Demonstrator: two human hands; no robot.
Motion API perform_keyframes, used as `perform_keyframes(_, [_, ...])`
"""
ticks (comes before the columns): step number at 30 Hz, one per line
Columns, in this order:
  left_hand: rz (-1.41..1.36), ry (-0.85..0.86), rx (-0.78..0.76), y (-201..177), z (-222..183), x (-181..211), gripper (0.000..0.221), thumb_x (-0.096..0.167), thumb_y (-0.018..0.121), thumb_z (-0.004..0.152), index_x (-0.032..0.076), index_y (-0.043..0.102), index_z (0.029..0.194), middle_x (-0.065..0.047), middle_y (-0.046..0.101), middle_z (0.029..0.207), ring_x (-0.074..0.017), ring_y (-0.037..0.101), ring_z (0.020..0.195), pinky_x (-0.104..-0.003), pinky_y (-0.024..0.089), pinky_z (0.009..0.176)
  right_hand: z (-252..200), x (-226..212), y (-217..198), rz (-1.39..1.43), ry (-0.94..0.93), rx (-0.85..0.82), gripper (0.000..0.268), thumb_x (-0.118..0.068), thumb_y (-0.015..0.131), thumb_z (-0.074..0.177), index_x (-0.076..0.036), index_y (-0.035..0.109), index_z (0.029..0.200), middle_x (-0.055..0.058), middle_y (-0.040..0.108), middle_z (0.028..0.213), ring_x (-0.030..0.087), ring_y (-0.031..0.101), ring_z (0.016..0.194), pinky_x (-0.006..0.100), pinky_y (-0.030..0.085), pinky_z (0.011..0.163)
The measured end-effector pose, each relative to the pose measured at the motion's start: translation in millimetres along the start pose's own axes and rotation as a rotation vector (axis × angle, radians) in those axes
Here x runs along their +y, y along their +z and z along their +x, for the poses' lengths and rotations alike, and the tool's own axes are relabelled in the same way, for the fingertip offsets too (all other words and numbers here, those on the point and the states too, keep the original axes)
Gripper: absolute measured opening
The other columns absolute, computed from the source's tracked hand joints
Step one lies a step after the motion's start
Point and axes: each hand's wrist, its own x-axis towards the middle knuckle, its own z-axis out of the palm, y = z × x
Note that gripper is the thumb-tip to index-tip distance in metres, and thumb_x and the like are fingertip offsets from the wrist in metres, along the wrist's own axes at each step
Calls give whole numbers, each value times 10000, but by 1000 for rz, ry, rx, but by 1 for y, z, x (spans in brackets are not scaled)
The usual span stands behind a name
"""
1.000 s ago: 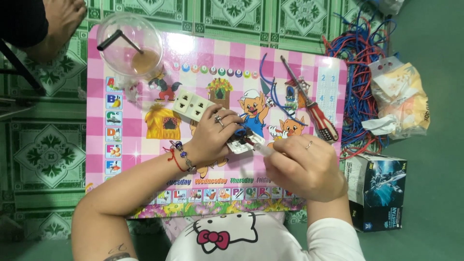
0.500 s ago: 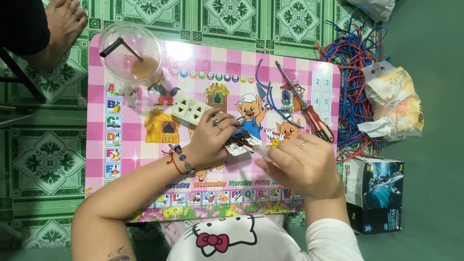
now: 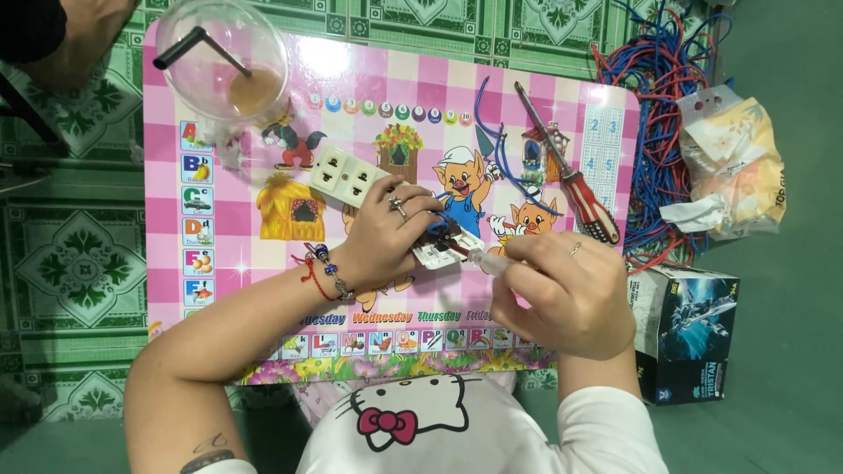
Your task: The person is customizing or repairing an electrical socket module by applying material and adjusting components using small tools.
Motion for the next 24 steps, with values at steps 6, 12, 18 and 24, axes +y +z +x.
perform_keyframes(6, [-17, -9, -16, 2, -4, -2, 235, 308, 720, 928, 83, 667, 969, -68, 697, 1041, -272, 660, 1061, -542, 422, 1032, -13, 5, 4, 0, -13, 18, 143, -62, 729, 879, -104, 592, 880, 80, 584, 664, 244, 545, 474, 327, 485, 460])
perform_keyframes(12, [-8, -6, -14, 5, -7, -4, 227, 315, 702, 943, 92, 666, 962, -59, 692, 1034, -269, 659, 1062, -537, 426, 1026, -16, 9, 3, 6, -20, 16, 174, -48, 753, 833, -113, 595, 801, 58, 557, 607, 222, 517, 457, 320, 458, 448])
perform_keyframes(18, [0, -9, -9, 5, -6, -4, 215, 304, 701, 940, 93, 667, 957, -57, 693, 1033, -268, 658, 1062, -534, 428, 1023, -16, 11, 0, 23, 14, 42, 369, -67, 728, 811, -114, 529, 503, 34, 500, 467, 203, 460, 398, 301, 418, 427])
perform_keyframes(24, [1, -9, -9, 4, -4, -3, 211, 298, 709, 935, 92, 669, 957, -60, 694, 1028, -269, 659, 1061, -534, 429, 1024, -10, 8, 6, 17, -19, 42, 207, -20, 749, 806, -96, 598, 686, 49, 532, 523, 215, 494, 423, 323, 439, 434])
